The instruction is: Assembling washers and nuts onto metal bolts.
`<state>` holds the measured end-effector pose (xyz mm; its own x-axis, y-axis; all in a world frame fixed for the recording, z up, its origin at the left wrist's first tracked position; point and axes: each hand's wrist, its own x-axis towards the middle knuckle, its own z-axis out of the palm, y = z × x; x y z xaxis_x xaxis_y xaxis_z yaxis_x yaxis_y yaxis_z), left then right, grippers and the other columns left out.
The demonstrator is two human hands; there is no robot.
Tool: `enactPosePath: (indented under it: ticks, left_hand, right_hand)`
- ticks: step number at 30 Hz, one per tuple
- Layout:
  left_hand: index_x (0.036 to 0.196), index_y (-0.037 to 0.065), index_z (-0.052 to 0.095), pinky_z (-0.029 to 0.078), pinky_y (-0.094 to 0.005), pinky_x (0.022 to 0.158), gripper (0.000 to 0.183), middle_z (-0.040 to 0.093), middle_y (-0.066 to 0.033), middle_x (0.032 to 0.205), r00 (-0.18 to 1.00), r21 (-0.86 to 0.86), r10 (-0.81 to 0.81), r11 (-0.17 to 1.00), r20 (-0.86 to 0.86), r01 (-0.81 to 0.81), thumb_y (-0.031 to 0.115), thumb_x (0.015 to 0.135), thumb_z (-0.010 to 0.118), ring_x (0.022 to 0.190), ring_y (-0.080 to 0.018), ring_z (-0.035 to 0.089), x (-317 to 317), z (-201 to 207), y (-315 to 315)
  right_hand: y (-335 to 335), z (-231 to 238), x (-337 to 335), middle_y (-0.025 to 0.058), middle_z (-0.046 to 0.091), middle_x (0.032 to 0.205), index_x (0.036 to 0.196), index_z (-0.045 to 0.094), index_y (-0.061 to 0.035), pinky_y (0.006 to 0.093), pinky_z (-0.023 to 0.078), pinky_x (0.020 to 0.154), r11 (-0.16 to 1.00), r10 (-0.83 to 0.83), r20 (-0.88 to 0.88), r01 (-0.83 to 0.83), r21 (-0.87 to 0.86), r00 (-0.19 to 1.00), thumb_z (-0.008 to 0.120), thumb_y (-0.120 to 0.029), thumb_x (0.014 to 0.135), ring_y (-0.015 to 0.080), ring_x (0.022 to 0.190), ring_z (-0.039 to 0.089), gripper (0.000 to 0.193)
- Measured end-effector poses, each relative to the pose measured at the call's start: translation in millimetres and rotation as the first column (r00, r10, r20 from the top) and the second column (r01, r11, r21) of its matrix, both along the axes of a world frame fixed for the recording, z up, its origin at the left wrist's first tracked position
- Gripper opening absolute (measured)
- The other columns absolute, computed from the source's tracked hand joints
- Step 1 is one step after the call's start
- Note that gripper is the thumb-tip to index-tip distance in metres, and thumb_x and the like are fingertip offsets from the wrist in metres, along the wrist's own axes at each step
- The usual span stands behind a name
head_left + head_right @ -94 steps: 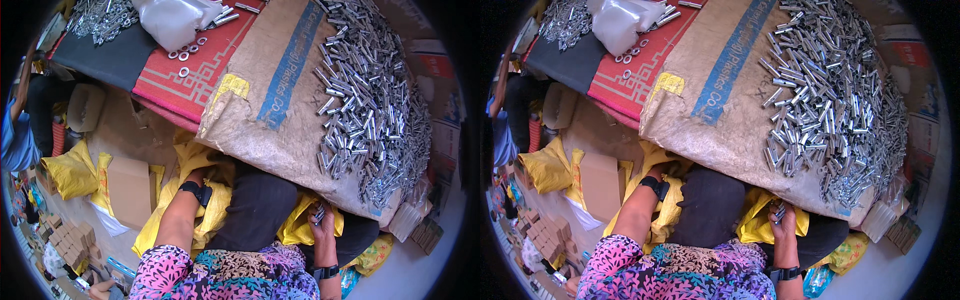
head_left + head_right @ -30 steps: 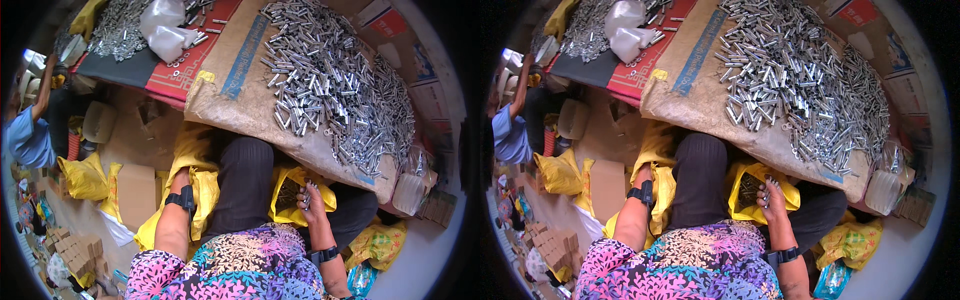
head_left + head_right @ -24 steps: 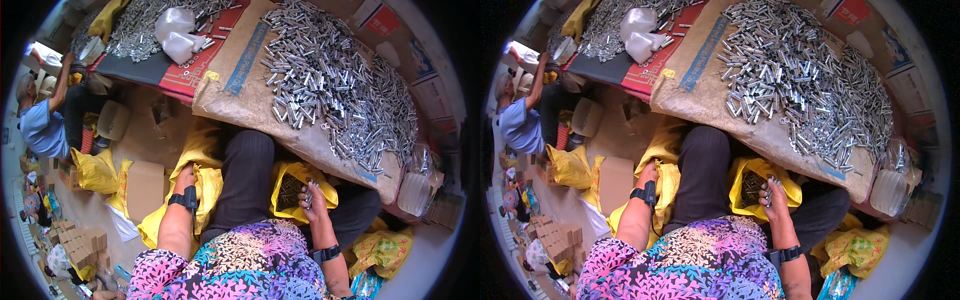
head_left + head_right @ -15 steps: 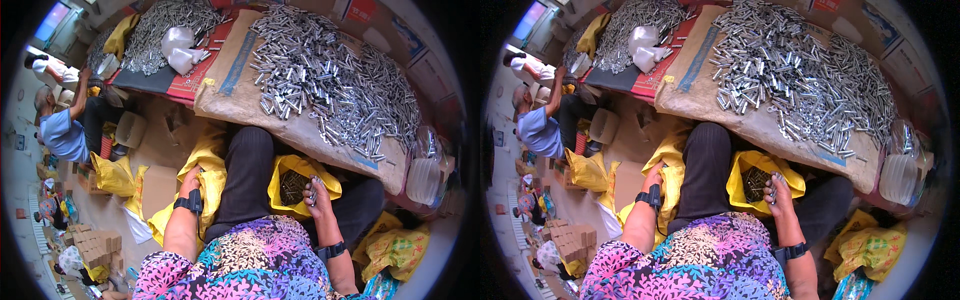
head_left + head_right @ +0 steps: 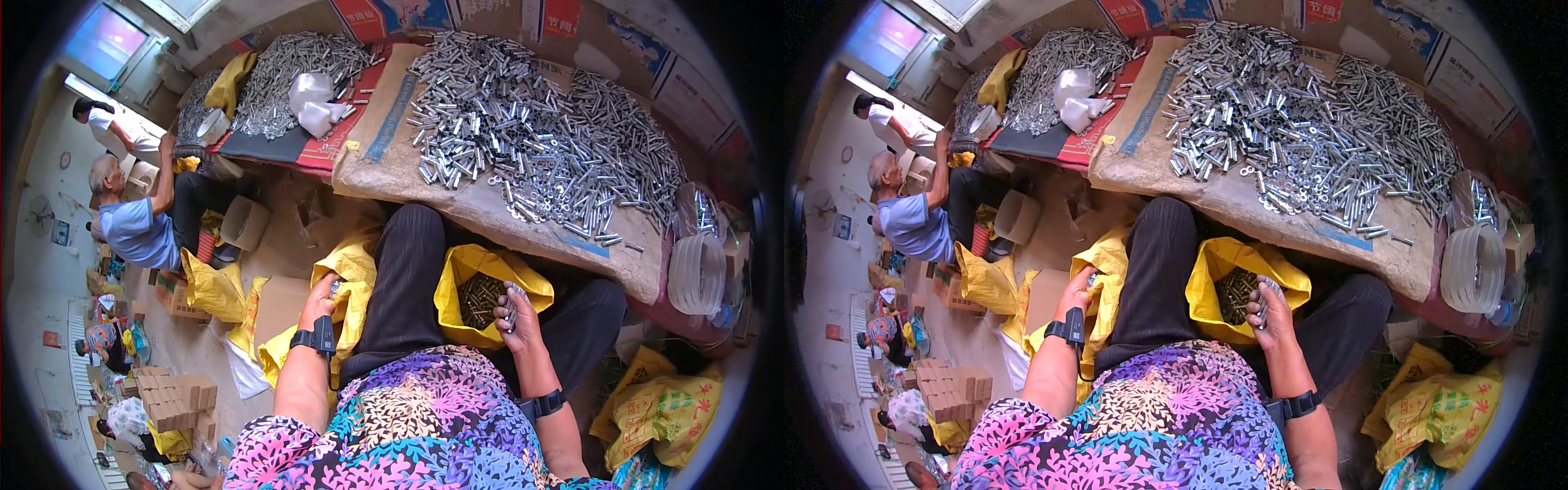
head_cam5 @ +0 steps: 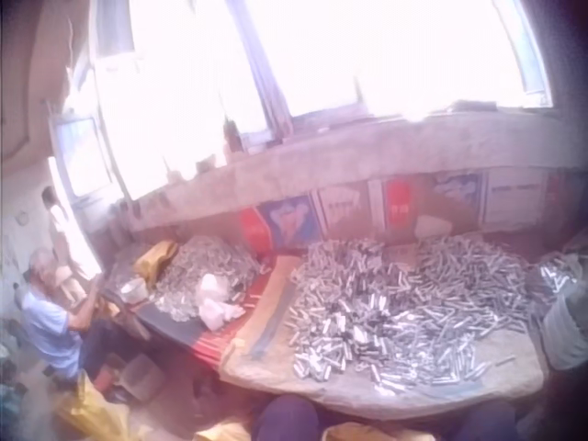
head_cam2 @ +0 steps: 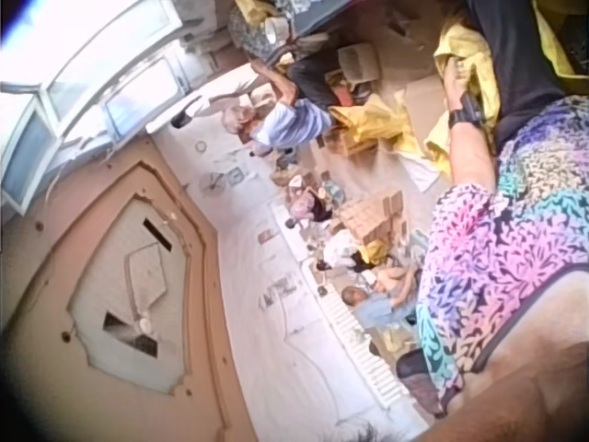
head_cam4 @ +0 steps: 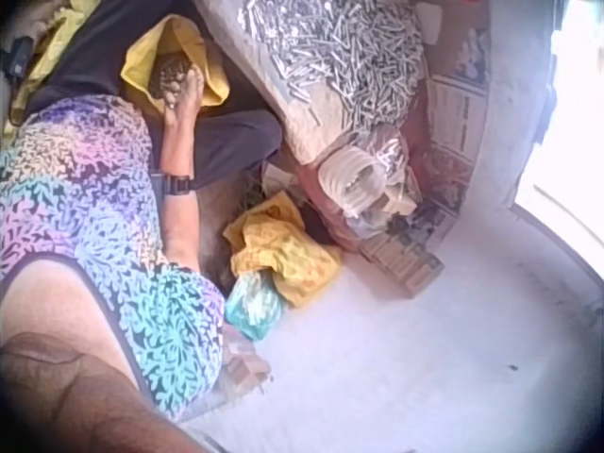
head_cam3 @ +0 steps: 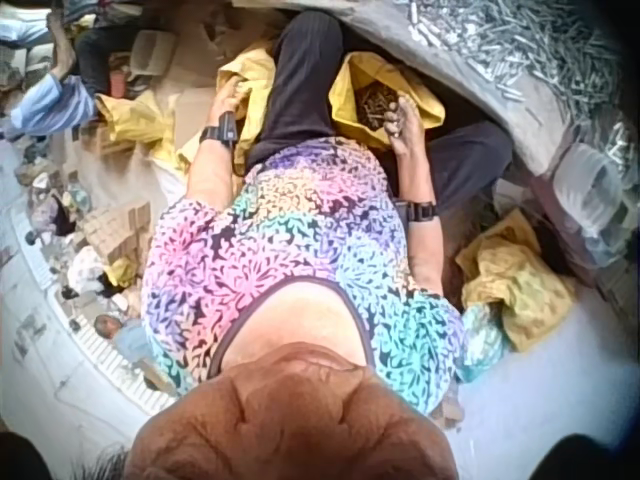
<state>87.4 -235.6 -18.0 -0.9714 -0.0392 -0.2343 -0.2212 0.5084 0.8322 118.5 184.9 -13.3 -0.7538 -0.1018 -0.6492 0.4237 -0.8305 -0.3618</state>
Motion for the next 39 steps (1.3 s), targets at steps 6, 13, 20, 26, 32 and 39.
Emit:
enactPosePath:
  ticks: [6,13,20,26,32,39]
  left_hand:
    - [0.097,0.008,0.06,0.041,-0.0223,0.053,0.018,0.061,-0.0037,0.082,0.857,0.506,0.466,0.696,0.221,-0.509,0.012,0.08,0.065,0.069,-0.012,0.057,-7,-2,3]
    - [0.092,0.01,0.057,0.031,-0.0196,0.037,0.014,0.059,-0.0014,0.075,0.698,0.532,0.553,0.46,0.454,-0.711,0.012,0.082,0.066,0.058,-0.0093,0.053,-17,-16,-19]
    - [0.089,0.011,0.053,0.03,-0.0175,0.033,0.018,0.058,-0.0047,0.077,0.804,0.705,0.406,0.402,0.434,-0.584,0.015,0.081,0.069,0.056,-0.0131,0.053,-53,31,-11]
    - [0.096,0.014,0.053,0.031,-0.0171,0.034,0.018,0.058,-0.0049,0.083,0.904,0.797,0.264,0.431,0.336,-0.423,0.013,0.083,0.065,0.061,-0.0155,0.056,-108,81,53]
    - [0.094,0.013,0.05,0.031,-0.0163,0.032,0.019,0.055,-0.0039,0.078,0.941,0.834,0.026,0.456,0.337,-0.311,0.013,0.083,0.065,0.06,-0.0145,0.056,-153,109,151]
    - [0.098,0.014,0.05,0.029,-0.019,0.033,0.027,0.056,-0.0023,0.076,0.957,0.746,0.006,0.626,0.288,-0.229,0.012,0.079,0.068,0.053,-0.0135,0.052,-185,96,251]
  right_hand:
    - [-1,3,3,0.0013,0.051,0.075,0.111,0.05,-0.0152,0.0187,0.032,0.039,1.0,0.024,-0.024,-0.025,-0.018,0.999,0.058,-0.018,0.088,0.009,0.053,0.045,0.025]
    - [2,3,7,0.0012,0.051,0.074,0.111,0.05,-0.0151,0.0185,0.033,0.039,0.999,0.02,-0.061,-0.023,-0.045,0.998,0.058,-0.017,0.088,0.0086,0.053,0.045,0.024]
    - [7,5,11,0.0008,0.05,0.074,0.111,0.05,-0.0151,0.0186,0.033,0.038,0.999,-0.004,-0.065,0.001,-0.047,0.998,0.058,-0.017,0.088,0.0086,0.054,0.045,0.024]
    - [12,4,15,0.0006,0.051,0.075,0.109,0.051,-0.0151,0.0185,0.033,0.039,0.999,-0.026,-0.075,0.023,-0.042,0.997,0.059,-0.017,0.087,0.0085,0.054,0.046,0.023]
    - [12,1,17,-0.0002,0.051,0.076,0.105,0.054,-0.0164,0.0188,0.034,0.04,0.998,-0.023,-0.063,0.019,-0.06,0.998,0.062,-0.017,0.086,0.0084,0.055,0.046,0.021]
    - [12,3,17,-0.0004,0.051,0.076,0.106,0.053,-0.0163,0.0189,0.034,0.04,0.999,-0.024,-0.061,0.021,-0.044,0.998,0.061,-0.018,0.086,0.008,0.055,0.045,0.023]
